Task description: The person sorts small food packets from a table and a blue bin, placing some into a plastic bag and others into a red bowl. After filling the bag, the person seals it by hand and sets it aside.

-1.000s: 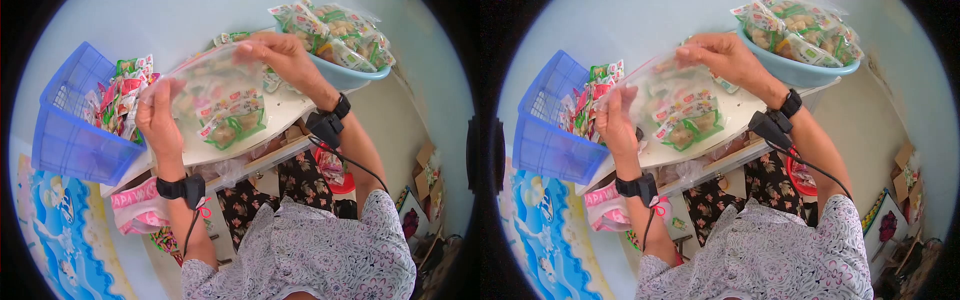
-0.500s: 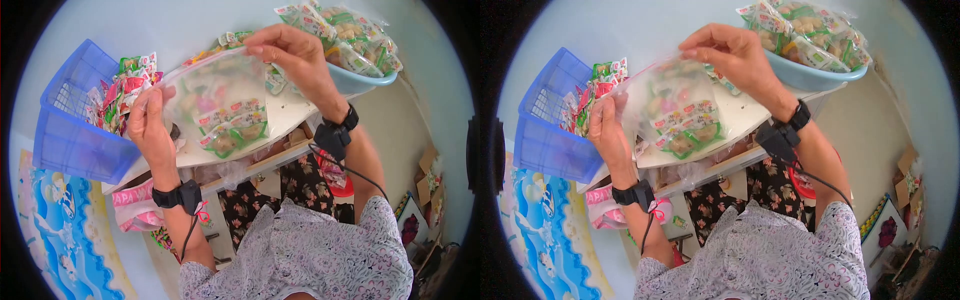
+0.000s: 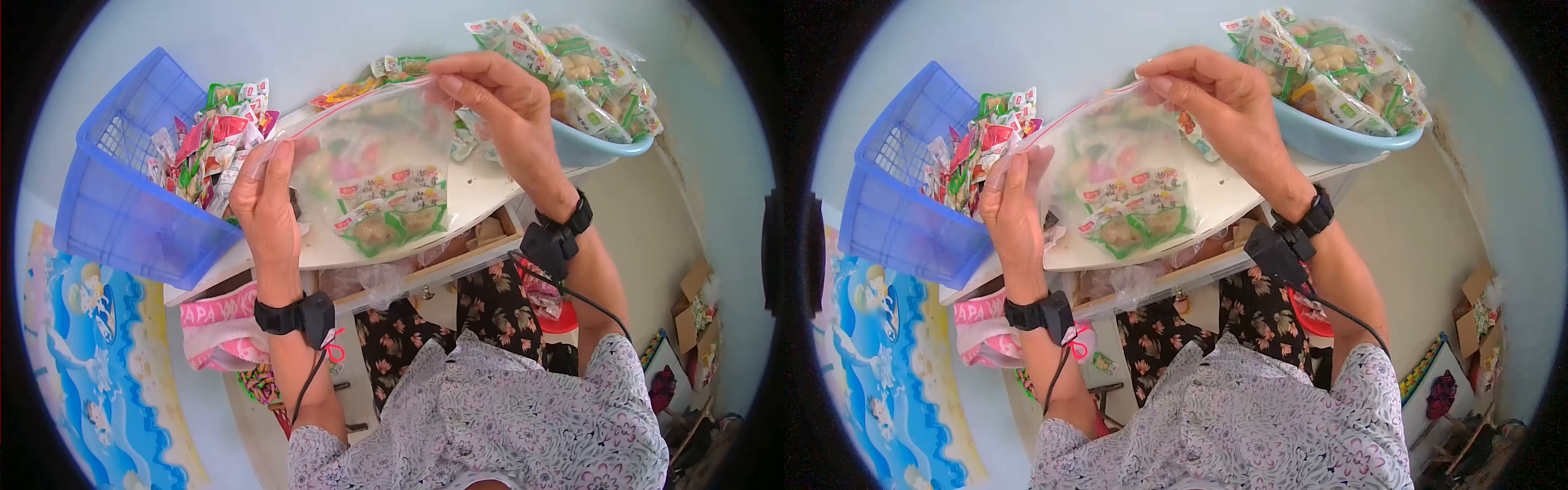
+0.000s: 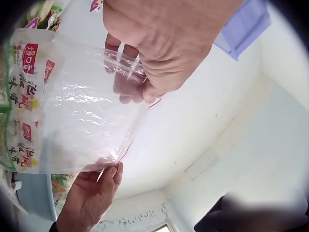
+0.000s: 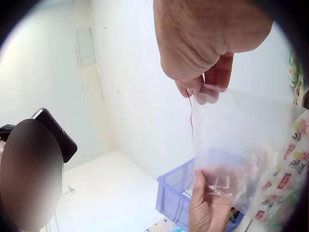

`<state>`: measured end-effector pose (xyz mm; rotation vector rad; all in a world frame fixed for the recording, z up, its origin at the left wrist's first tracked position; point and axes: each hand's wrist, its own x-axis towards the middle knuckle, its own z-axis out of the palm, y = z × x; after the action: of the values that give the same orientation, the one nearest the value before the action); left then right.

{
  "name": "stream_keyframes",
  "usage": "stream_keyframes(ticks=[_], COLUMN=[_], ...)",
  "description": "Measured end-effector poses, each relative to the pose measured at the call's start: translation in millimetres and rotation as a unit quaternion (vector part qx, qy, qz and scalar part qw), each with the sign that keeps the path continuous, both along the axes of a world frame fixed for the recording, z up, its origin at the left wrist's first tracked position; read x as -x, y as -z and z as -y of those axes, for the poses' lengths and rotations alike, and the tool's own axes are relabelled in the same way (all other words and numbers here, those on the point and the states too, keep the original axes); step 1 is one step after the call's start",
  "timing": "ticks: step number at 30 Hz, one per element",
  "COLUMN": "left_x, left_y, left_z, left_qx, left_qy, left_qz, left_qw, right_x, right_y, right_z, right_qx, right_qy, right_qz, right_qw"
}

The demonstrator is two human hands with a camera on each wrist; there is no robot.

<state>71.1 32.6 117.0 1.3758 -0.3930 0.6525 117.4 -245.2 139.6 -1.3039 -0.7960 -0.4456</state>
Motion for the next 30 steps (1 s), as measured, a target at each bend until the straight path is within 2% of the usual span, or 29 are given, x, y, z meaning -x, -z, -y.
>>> stream_keyframes(ticks=[6,9,15,18,22,25,28,30], left_x=[-8,-10,-5,-9,-6,-5,-7,-6], left_y=[-11,0,4,3,5,24,38,41], left_z=[7,4,1,-2,-10,-20,-14,-3], left_qx=[0.034,0.043,0.033,0.031,0.003,0.019,0.0,-0.004], left_qy=[0.024,0.034,0.065,0.054,0.03,0.073,0.118,0.151], left_qz=[0.045,0.029,0.027,0.036,0.053,-0.006,0.023,0.0], left_qw=[0.998,0.998,0.997,0.997,0.998,0.997,0.993,0.989], right_x=[-1,0,0,-10,-3,-3,-2,-2], right_y=[-15,-3,1,3,-3,1,4,2], right_z=[-1,5,1,1,-2,-6,-7,-7], right_qx=[0.002,0.046,0.074,0.087,0.101,0.102,0.087,0.089], right_qy=[0.04,0.043,-0.005,-0.041,-0.013,-0.018,-0.029,-0.027], right_qz=[0.019,-0.051,-0.085,-0.027,-0.009,-0.015,-0.021,-0.001], right_qw=[0.999,0.997,0.994,0.995,0.995,0.995,0.996,0.996])
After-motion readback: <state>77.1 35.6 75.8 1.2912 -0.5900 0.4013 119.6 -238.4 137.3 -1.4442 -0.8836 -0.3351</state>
